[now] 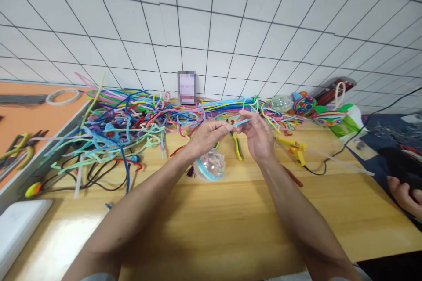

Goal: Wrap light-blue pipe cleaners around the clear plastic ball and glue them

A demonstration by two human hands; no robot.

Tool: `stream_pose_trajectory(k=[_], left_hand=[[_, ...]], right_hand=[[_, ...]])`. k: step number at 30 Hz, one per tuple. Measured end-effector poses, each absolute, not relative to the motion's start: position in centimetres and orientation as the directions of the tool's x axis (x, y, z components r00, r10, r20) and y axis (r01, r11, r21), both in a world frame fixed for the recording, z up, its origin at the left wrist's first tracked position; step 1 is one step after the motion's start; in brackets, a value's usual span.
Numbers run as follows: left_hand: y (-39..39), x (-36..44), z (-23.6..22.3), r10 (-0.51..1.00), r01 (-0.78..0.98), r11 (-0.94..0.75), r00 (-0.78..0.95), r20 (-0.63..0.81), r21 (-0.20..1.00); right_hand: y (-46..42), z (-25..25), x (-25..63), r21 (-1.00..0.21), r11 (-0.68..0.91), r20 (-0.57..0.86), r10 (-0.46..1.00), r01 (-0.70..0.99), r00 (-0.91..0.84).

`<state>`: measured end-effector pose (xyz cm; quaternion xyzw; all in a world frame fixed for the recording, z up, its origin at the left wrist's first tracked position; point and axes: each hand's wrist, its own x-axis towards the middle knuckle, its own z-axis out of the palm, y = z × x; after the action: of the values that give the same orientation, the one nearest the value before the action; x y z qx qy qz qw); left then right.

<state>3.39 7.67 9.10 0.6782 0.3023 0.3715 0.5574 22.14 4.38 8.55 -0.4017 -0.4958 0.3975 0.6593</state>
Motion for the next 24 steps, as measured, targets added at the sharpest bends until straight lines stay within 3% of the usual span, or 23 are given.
stream_pose_trajectory(k=[8, 15, 20, 24], left_hand=[[7.6, 3.0, 8.7, 0.832, 0.036, -0.190, 0.536, 0.142, 0.981], [6.8, 3.0, 9.4, 0.770, 0.149, -0.444, 0.567, 0.292, 0.884], [6.8, 3.0, 9.4, 0.830, 0.159, -0.417, 0.468, 0.303, 0.895], [7.1, 3.0, 9.1, 0.827, 0.148, -0.424, 0.465, 0.316, 0.893]], right_hand=[[4.4, 7.6, 21.3, -0.929, 0.368, 0.356, 0.912, -0.025, 0.204], [4.0, 8.4, 22.4, -0.916, 0.387, 0.402, 0.881, 0.108, 0.251], [4.2, 8.1, 22.0, -0.932, 0.357, 0.334, 0.914, -0.067, 0.230], [4.1, 7.3, 20.8, -0.938, 0.329, 0.303, 0.930, -0.104, 0.209]])
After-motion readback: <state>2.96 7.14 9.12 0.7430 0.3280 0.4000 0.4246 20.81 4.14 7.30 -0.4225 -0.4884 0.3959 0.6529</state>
